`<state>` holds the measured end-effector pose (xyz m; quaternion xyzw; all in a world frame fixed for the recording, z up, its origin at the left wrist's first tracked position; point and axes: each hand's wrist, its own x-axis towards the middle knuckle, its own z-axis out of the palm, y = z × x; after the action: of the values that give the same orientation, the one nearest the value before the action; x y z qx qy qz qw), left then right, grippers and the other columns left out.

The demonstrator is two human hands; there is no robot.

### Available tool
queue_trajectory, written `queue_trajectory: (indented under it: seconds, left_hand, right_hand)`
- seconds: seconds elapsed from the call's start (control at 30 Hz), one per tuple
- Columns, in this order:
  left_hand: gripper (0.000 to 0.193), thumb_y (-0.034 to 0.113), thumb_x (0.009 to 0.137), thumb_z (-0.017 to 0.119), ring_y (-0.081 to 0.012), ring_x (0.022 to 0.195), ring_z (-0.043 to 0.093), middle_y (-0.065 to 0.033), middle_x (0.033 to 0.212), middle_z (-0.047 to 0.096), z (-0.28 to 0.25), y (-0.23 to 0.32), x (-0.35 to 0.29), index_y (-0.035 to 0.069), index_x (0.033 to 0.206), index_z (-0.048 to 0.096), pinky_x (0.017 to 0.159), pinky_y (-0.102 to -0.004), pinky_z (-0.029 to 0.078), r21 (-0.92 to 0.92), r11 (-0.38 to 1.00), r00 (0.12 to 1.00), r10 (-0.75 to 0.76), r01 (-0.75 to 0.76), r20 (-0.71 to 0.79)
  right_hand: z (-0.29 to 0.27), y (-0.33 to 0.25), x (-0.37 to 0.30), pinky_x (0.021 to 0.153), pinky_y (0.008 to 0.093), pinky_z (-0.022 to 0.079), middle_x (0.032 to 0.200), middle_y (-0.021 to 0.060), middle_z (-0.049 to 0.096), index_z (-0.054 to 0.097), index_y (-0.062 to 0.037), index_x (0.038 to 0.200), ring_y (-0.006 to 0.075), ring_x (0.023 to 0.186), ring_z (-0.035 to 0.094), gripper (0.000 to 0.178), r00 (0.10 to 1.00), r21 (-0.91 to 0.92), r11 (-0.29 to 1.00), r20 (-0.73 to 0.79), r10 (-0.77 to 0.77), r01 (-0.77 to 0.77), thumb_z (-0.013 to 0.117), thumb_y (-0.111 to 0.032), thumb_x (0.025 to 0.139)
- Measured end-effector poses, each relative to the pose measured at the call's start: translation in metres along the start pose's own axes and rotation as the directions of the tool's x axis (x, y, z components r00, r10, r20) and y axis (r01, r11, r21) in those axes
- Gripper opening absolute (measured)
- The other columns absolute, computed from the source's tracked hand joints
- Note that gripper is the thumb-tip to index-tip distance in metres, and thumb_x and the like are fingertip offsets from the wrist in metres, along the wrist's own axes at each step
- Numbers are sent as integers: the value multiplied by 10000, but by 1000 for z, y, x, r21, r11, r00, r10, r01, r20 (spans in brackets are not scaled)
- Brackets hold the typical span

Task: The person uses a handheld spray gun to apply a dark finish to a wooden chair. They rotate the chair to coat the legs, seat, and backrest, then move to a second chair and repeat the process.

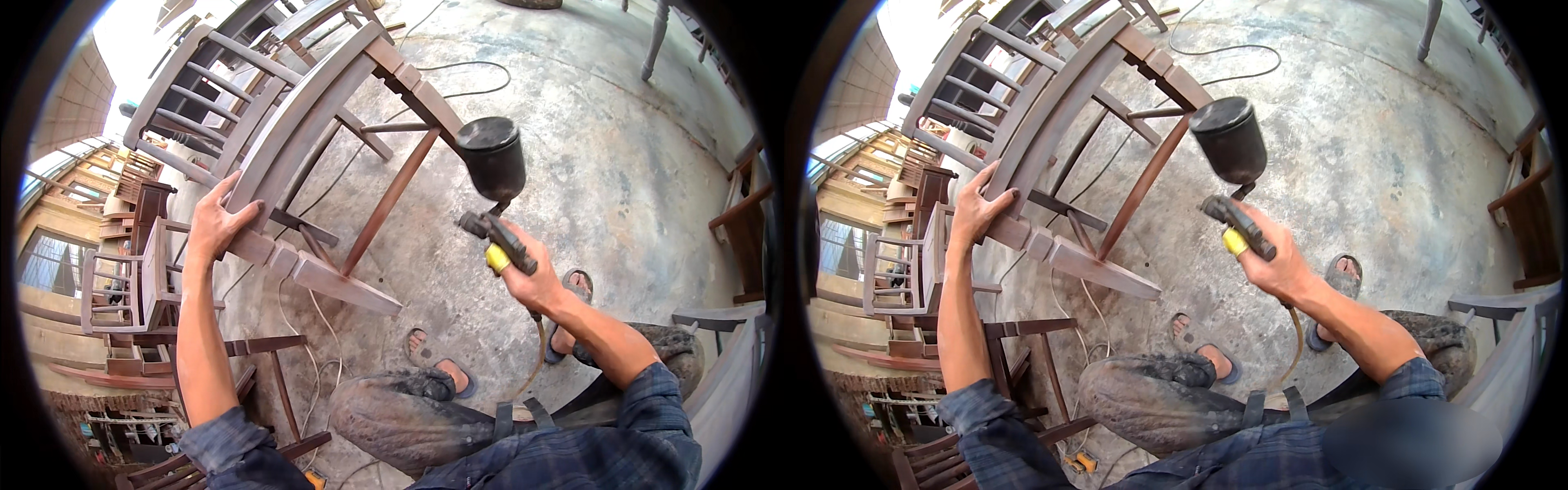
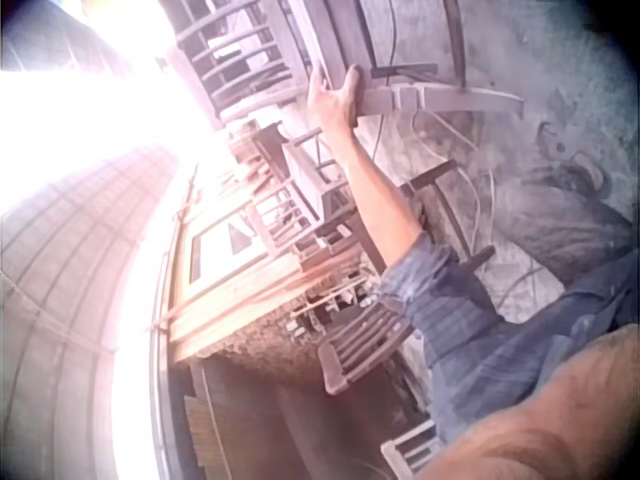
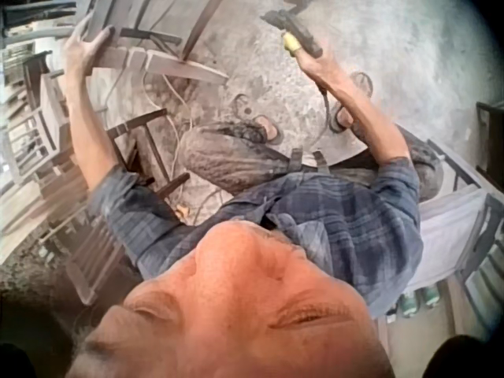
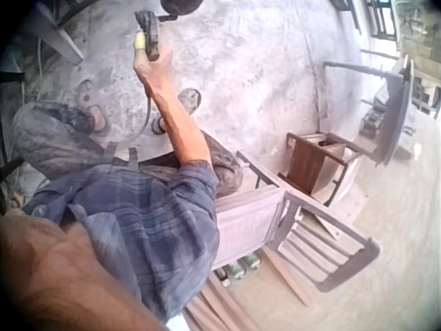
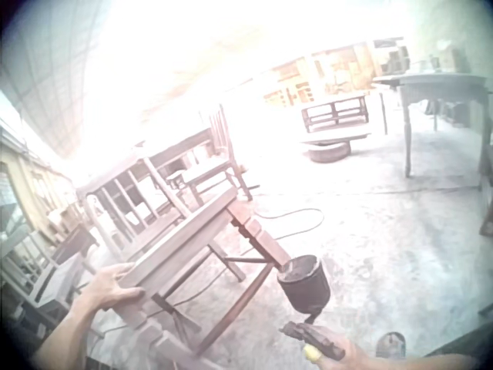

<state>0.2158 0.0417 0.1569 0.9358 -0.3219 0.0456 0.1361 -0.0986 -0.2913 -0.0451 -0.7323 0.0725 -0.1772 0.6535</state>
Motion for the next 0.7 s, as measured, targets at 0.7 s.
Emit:
queue_trajectory:
  seconds: [0.7]
  left_hand:
    - [750,329,790,846,-310,1277,633,-231,1354,664,6,14,-7,-27,1401,598,1099,-385,464,-8,1000,999,-13,12,-35]
  right_hand:
    - [-26,-25,53,632,282,452,805,18,612,609,-25,1362,90,702,539,405,978,-140,989,-192,-81,55,633,-56,958]
